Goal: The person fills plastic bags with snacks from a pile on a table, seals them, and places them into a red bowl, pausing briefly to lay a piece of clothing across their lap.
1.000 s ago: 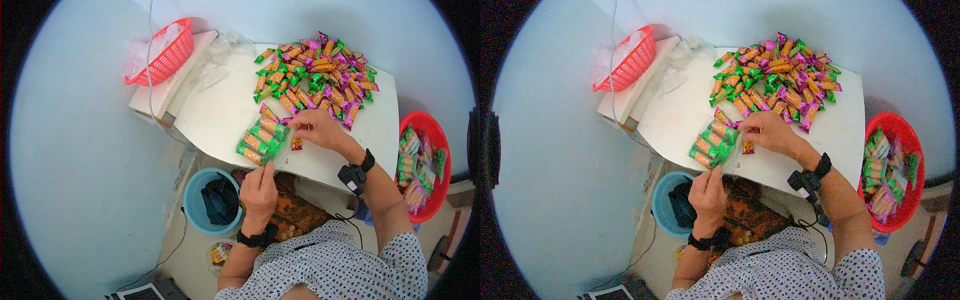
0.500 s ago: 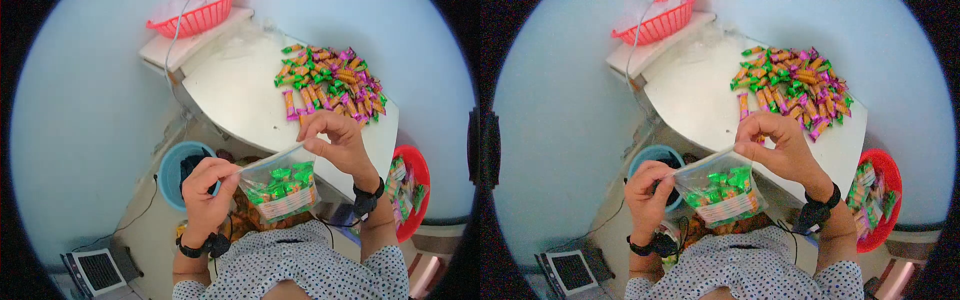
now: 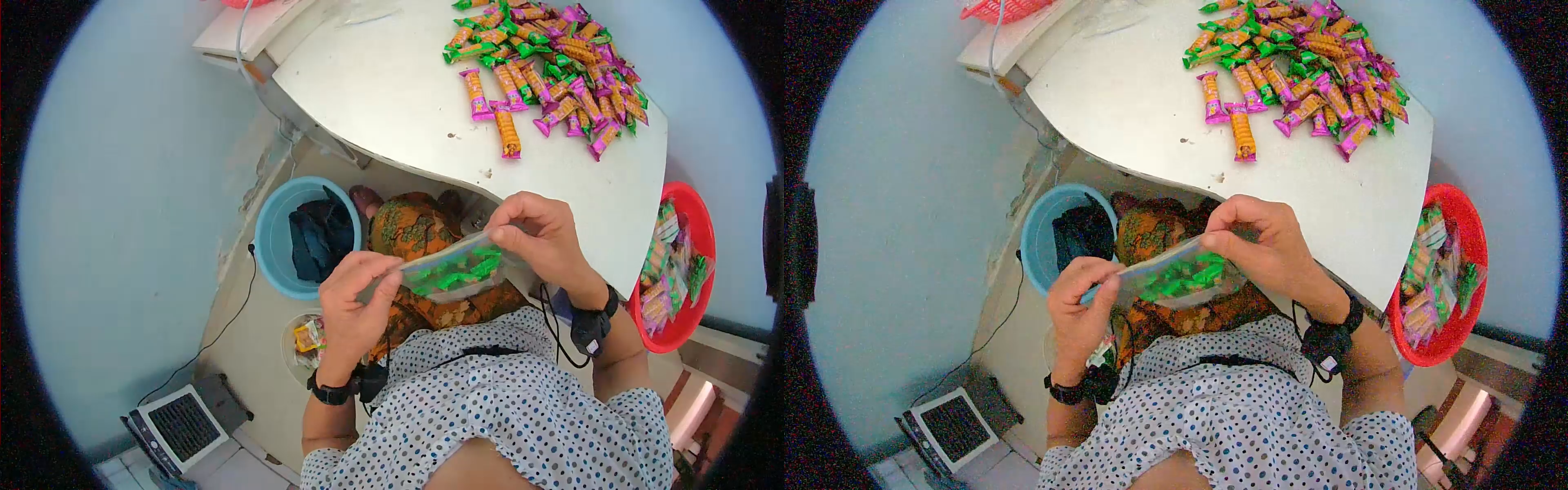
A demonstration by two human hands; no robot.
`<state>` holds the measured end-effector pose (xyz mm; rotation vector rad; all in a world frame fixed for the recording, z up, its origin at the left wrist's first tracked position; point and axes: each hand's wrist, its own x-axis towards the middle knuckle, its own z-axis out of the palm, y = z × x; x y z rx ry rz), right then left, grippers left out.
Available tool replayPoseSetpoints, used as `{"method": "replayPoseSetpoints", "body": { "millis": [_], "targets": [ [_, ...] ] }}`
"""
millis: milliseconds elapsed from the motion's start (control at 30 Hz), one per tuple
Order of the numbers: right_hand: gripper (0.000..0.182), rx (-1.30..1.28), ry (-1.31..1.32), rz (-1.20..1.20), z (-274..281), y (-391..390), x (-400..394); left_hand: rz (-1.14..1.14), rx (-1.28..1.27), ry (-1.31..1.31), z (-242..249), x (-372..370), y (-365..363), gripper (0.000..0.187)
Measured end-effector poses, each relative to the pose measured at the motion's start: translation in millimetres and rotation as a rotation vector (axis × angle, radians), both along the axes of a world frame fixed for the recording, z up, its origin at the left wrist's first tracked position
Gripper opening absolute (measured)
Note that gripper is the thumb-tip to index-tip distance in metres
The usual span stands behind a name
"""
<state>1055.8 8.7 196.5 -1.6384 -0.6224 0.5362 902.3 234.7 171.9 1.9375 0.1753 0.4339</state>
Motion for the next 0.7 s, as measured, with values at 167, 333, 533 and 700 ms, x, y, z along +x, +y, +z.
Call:
{"method": "replayPoseSetpoints", "body": {
  "millis": [167,333,533,700],
  "targets": [
    [0.01,-0.033,0.071,0.016,-8,4,1,-0.047,0.227,-0.048,9,14,-5,0.039],
    [0.01,0.009,0.132,-0.01,-12,5,0,-0.143,0.415,-0.125,18,34,-23,0.047],
    [0.01,0.017,0.126,-0.019,-14,-1,0,-0.08,0.401,-0.068,11,41,-35,0.023],
    [0.011,0.08,0.057,-0.008,-10,2,0,-0.108,0.359,-0.101,10,44,-36,0.012]
  ]
}}
